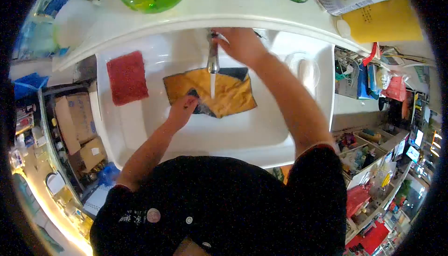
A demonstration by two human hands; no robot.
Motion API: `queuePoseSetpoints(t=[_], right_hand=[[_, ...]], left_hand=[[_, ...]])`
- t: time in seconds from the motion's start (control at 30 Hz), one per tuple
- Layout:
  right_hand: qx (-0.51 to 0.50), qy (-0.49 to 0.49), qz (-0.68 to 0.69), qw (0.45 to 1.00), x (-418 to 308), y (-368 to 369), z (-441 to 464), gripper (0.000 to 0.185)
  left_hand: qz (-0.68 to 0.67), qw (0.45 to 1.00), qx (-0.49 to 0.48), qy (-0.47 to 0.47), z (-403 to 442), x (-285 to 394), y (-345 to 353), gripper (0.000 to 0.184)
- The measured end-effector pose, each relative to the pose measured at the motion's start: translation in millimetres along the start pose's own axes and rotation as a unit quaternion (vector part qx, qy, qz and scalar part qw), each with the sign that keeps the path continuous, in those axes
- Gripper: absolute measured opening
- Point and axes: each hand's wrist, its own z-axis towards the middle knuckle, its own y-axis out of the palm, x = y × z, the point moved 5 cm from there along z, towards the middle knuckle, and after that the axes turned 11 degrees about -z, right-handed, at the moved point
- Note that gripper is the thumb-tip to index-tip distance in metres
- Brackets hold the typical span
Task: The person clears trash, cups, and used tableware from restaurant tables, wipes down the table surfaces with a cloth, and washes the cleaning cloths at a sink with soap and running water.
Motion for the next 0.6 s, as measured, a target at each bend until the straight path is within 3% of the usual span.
queuePoseSetpoints(t=[0.07, 0.1, 0.13, 0.17, 0.2, 0.27, 0.3, 0.33, 0.37, 0.4, 0.47, 0.53, 0.6], right_hand=[[0.109, 0.165, 0.18, 0.964, -14.0, -17.6, -38.9, 0.04], [0.131, 0.178, 0.108, 0.969, -13.6, -5.9, -68.5, 0.038], [0.077, 0.244, 0.156, 0.954, -6.6, 20.2, -101.5, 0.039], [0.02, 0.307, 0.202, 0.93, 0.1, 46.9, -133.6, 0.039], [0.019, 0.307, 0.203, 0.93, 3.8, 66.5, -158.2, 0.039], [-0.006, 0.271, -0.015, 0.962, 8.3, 88.1, -190.1, 0.048], [-0.006, 0.272, -0.012, 0.962, 0.2, 89.0, -193.2, 0.048], [-0.053, 0.297, -0.058, 0.952, -15.0, 93.5, -193.1, 0.053], [-0.098, 0.322, -0.104, 0.936, -29.2, 99.2, -193.6, 0.058], [-0.111, 0.301, -0.03, 0.947, -44.5, 124.4, -200.7, 0.066], [-0.371, 0.28, 0.072, 0.882, -76.8, 163.0, -200.1, 0.044], [-0.356, 0.294, 0.143, 0.876, -76.7, 169.4, -189.8, 0.036], [-0.34, 0.304, 0.209, 0.865, -68.6, 172.9, -182.0, 0.028]], left_hand=[[-0.256, 0.938, 0.006, -0.231, 32.4, -12.4, 25.5, 0.018], [-0.254, 0.939, 0.005, -0.232, 44.4, -4.7, 37.5, 0.018], [-0.459, 0.845, 0.017, -0.274, 53.8, 2.9, 55.1, 0.021], [-0.64, 0.706, 0.028, -0.301, 60.1, 9.2, 70.6, 0.024], [-0.64, 0.706, 0.029, -0.302, 64.8, 6.3, 78.8, 0.024], [-0.651, 0.682, 0.033, -0.332, 71.8, -4.9, 95.8, 0.03], [-0.553, 0.75, 0.051, -0.36, 62.7, 1.0, 84.8, 0.03], [-0.55, 0.75, 0.054, -0.364, 49.8, -1.4, 81.1, 0.03], [-0.185, 0.944, 0.084, -0.261, 41.9, 0.0, 56.6, 0.031], [0.217, 0.966, 0.092, -0.109, 34.3, 15.2, 40.7, 0.032], [0.273, 0.956, 0.088, -0.06, 5.2, 13.9, 26.6, 0.036], [0.325, 0.942, 0.087, -0.005, -15.9, 9.7, 12.4, 0.041], [0.218, 0.941, -0.09, -0.243, -39.1, -28.5, 12.1, 0.048]])
